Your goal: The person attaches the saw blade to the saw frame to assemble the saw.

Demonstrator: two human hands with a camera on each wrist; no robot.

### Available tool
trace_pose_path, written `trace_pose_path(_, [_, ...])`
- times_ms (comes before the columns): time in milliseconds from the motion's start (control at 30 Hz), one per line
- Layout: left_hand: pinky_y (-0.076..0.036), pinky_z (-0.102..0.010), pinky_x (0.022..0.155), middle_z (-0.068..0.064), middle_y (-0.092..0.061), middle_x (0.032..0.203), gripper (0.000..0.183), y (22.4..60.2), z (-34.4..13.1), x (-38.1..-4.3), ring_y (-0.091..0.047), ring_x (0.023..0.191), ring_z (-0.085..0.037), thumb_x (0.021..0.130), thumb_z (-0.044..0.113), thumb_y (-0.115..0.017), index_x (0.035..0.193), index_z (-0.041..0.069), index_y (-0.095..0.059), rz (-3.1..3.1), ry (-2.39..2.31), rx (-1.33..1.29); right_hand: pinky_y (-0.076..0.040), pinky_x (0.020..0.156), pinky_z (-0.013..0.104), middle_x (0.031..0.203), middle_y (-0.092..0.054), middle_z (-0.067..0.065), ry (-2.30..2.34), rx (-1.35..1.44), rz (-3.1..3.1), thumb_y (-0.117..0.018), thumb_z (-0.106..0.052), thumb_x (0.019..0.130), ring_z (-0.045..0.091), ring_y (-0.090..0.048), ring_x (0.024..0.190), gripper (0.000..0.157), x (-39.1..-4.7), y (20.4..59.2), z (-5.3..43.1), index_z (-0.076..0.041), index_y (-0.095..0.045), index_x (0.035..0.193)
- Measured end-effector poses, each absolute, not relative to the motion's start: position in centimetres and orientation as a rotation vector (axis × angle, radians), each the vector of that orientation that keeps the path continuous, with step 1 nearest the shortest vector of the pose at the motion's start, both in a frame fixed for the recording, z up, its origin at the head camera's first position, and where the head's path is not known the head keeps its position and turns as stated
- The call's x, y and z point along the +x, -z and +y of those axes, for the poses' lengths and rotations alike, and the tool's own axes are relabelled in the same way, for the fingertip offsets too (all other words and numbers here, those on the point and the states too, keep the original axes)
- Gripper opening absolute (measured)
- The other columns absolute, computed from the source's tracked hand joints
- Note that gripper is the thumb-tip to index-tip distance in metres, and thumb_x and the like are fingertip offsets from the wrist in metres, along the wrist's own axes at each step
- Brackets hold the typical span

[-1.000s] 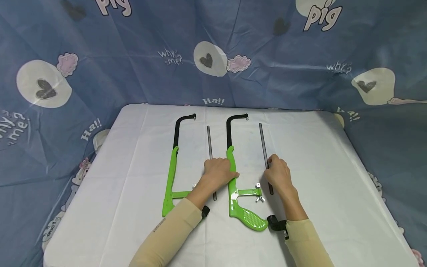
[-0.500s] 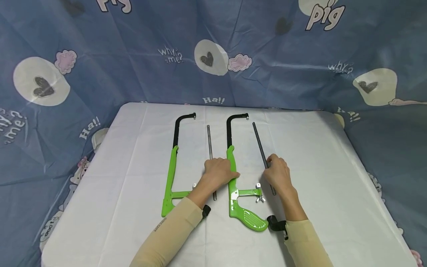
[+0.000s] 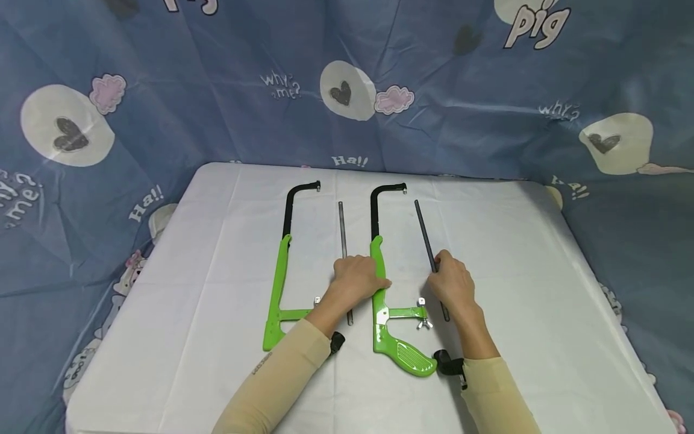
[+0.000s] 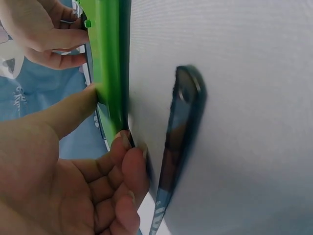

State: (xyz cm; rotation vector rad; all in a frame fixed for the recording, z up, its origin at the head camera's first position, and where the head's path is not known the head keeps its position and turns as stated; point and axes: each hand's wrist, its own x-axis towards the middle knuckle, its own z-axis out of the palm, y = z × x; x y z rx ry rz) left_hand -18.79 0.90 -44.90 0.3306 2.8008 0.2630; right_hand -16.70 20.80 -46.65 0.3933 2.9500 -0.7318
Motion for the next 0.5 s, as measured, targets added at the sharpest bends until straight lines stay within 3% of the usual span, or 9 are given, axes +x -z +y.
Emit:
trace_pose_path(233, [-0.037,-0.033,0.052,0.000,-0.053,0.059,0.049,44.80,0.86,-18.80,-0.051,0.057,-0.018,0.074,0.063,-0.062,0.056,0.018,-0.051,2.794,-0.269,0.327,-0.039,0.047,0.029,0.089,-0.064,0.019,0.845,0.355,2.902,-0.043,-0.001,0.076,0.024,-0.054,0.059,0.045,-16.63,46.21,21.08,-0.005,-0.050,0.120])
trace_pose_path(500, [-0.036,-0.033,0.053,0.000,-0.052,0.059,0.048,44.74,0.77,-18.83,-0.049,0.056,-0.018,0.075,0.061,-0.062,0.058,0.018,-0.052,2.792,-0.301,0.328,-0.046,0.058,0.027,0.096,-0.061,0.014,1.018,0.290,2.848,-0.049,-0.007,0.088,0.024,-0.059,0.075,0.038,-16.99,46.04,21.25,-0.007,-0.047,0.126])
